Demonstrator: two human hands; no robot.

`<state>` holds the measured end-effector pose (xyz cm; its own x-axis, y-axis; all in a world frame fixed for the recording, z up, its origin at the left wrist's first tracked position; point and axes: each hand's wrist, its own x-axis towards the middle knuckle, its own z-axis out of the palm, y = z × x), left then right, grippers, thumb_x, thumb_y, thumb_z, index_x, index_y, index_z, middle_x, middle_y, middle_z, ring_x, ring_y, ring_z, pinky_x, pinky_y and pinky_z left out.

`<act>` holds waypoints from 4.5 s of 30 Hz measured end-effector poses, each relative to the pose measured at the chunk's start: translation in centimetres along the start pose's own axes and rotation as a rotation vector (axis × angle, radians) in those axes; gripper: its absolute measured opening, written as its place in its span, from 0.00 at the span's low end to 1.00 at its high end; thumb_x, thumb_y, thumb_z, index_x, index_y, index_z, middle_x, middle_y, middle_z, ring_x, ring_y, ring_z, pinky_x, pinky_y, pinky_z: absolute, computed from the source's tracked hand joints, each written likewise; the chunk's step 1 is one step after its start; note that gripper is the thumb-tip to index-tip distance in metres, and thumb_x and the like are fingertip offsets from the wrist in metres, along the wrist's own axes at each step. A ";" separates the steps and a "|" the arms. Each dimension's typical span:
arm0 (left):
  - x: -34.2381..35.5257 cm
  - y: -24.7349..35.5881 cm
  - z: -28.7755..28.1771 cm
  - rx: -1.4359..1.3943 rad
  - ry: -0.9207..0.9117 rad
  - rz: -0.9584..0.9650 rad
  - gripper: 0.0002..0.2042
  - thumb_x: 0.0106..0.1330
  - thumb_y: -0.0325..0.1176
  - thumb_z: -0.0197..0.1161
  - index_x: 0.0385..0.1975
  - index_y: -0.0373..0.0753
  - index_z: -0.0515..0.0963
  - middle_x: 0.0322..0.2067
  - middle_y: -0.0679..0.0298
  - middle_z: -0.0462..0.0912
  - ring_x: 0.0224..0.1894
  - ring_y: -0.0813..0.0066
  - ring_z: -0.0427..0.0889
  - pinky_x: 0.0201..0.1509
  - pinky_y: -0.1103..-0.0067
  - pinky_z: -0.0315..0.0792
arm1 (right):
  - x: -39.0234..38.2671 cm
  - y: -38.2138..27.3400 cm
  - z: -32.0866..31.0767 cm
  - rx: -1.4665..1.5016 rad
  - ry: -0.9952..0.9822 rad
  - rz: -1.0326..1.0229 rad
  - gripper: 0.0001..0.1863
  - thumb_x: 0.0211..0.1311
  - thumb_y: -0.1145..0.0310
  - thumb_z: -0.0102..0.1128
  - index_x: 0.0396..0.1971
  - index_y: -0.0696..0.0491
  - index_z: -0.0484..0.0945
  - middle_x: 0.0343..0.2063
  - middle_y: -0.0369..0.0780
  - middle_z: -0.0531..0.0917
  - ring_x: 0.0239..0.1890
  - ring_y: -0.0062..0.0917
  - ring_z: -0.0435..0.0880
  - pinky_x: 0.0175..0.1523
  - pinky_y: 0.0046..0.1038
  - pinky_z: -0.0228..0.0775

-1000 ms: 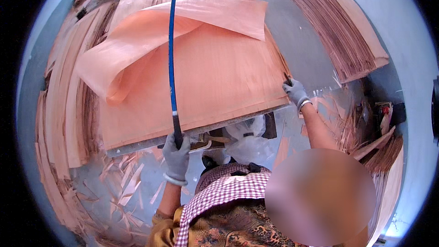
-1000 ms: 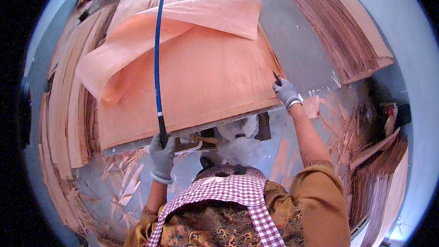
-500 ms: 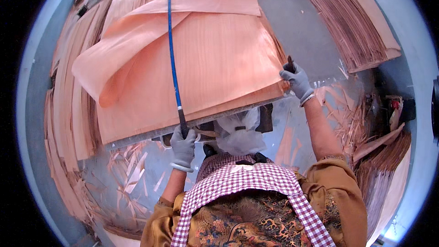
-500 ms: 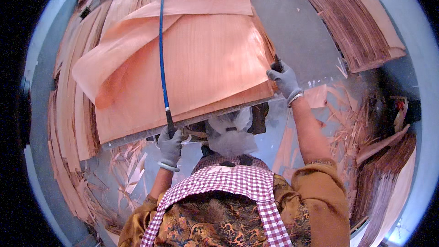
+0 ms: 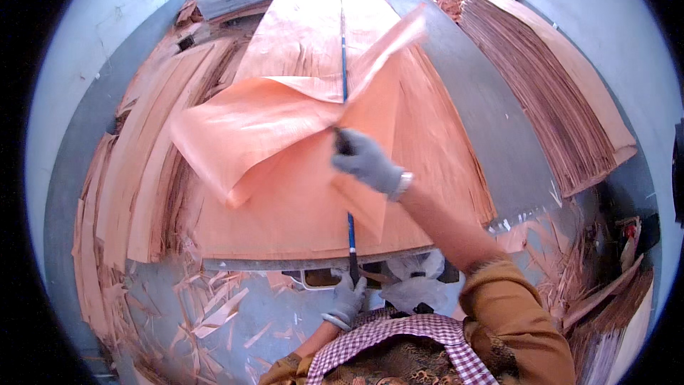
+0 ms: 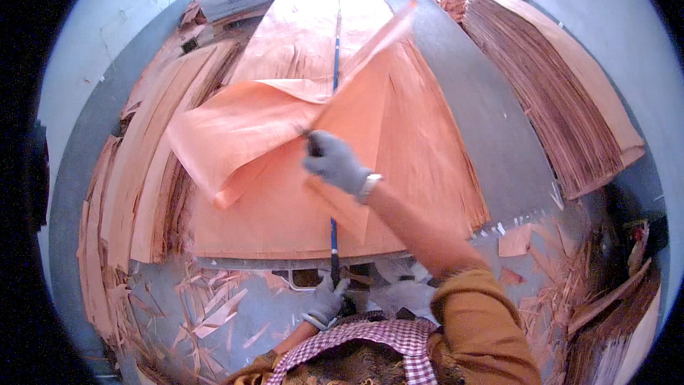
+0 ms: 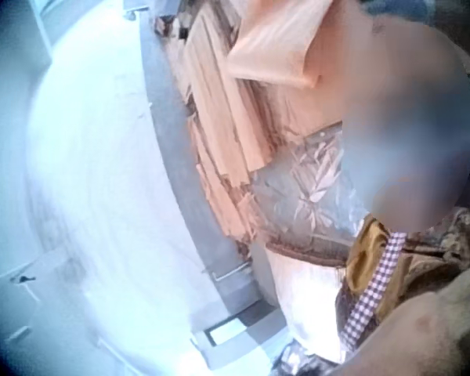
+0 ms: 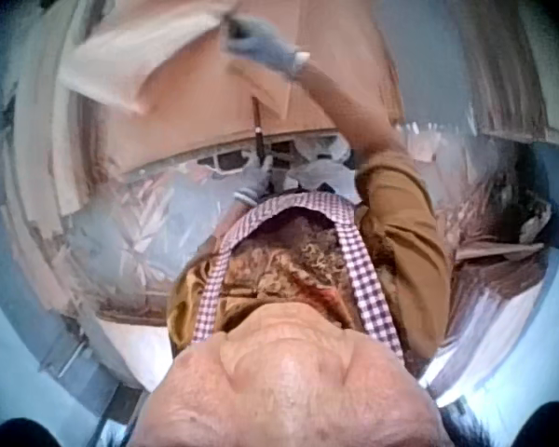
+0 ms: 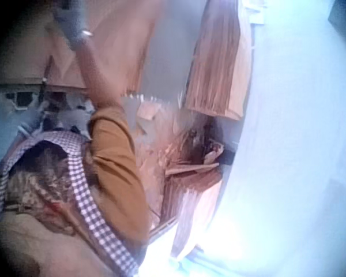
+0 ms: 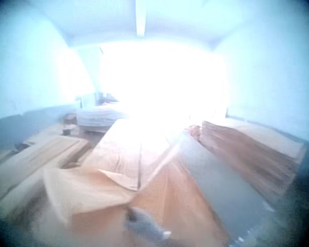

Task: The person cuts a large sheet of wood veneer using a utility knife, uses a measuring tape to mark segments, and stacks the cut pieces on top of each other.

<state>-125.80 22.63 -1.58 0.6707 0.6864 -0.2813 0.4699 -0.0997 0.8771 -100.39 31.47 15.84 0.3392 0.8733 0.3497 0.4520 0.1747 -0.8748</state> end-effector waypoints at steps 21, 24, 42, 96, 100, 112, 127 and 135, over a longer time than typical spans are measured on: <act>3.1 7.1 -1.2 -0.323 -0.739 -0.144 0.14 0.64 0.43 0.58 0.38 0.37 0.76 0.25 0.67 0.78 0.25 0.82 0.75 0.25 0.82 0.69 | -13.2 4.3 -0.6 0.285 0.091 0.763 0.18 0.55 0.55 0.64 0.36 0.53 0.75 0.25 0.32 0.77 0.25 0.18 0.78 0.24 0.18 0.64; 2.3 8.2 -0.2 -0.407 -0.729 0.034 0.17 0.65 0.45 0.56 0.43 0.37 0.73 0.30 0.66 0.78 0.30 0.82 0.76 0.29 0.83 0.69 | -16.1 3.9 2.5 0.492 0.199 0.906 0.15 0.53 0.57 0.64 0.32 0.53 0.74 0.22 0.33 0.76 0.21 0.19 0.77 0.23 0.19 0.64; -1.1 1.7 -17.2 -1.536 0.176 0.354 0.24 0.63 0.51 0.55 0.53 0.41 0.71 0.53 0.58 0.75 0.57 0.63 0.70 0.61 0.66 0.64 | -18.8 -1.8 -25.2 0.075 0.294 0.673 0.12 0.43 0.69 0.61 0.30 0.58 0.75 0.20 0.37 0.78 0.18 0.22 0.76 0.23 0.24 0.72; 8.1 5.7 10.7 -0.958 0.202 -0.315 0.07 0.63 0.36 0.58 0.29 0.41 0.73 0.24 0.60 0.80 0.25 0.65 0.80 0.28 0.73 0.74 | -34.1 3.6 -30.0 0.131 0.475 0.633 0.09 0.58 0.65 0.59 0.32 0.54 0.76 0.21 0.28 0.72 0.22 0.10 0.67 0.25 0.17 0.60; 4.5 4.7 10.2 -0.950 -0.166 -0.379 0.11 0.68 0.41 0.52 0.36 0.39 0.74 0.30 0.59 0.80 0.33 0.66 0.80 0.37 0.73 0.75 | -27.7 3.4 -22.0 0.575 0.090 0.448 0.17 0.63 0.62 0.57 0.46 0.57 0.75 0.32 0.29 0.77 0.32 0.15 0.76 0.36 0.20 0.69; -7.8 -3.6 12.0 -0.471 -0.155 -0.512 0.14 0.66 0.41 0.53 0.38 0.35 0.74 0.30 0.58 0.81 0.28 0.68 0.82 0.30 0.75 0.76 | -45.8 19.4 -31.0 -0.031 0.356 0.830 0.16 0.61 0.60 0.56 0.42 0.55 0.78 0.30 0.35 0.80 0.25 0.22 0.75 0.29 0.23 0.69; -3.4 22.1 42.0 -0.426 -0.154 0.012 0.10 0.67 0.32 0.55 0.43 0.35 0.76 0.33 0.65 0.82 0.33 0.81 0.80 0.36 0.85 0.73 | -52.0 10.0 -43.5 0.774 -0.155 0.768 0.18 0.57 0.59 0.63 0.43 0.53 0.76 0.28 0.29 0.77 0.26 0.10 0.69 0.27 0.12 0.56; 4.9 27.6 54.0 -0.354 -0.083 0.196 0.11 0.62 0.23 0.51 0.41 0.31 0.76 0.33 0.60 0.82 0.35 0.73 0.80 0.42 0.78 0.75 | -66.6 13.2 -70.7 0.519 0.611 0.812 0.07 0.58 0.69 0.56 0.36 0.52 0.79 0.27 0.32 0.78 0.23 0.12 0.67 0.27 0.17 0.58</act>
<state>-78.53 -15.72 0.25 0.7787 0.6170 -0.1136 0.1121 0.0414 0.9928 -58.68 -56.54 4.74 0.7849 0.4716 -0.4019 -0.4316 -0.0494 -0.9007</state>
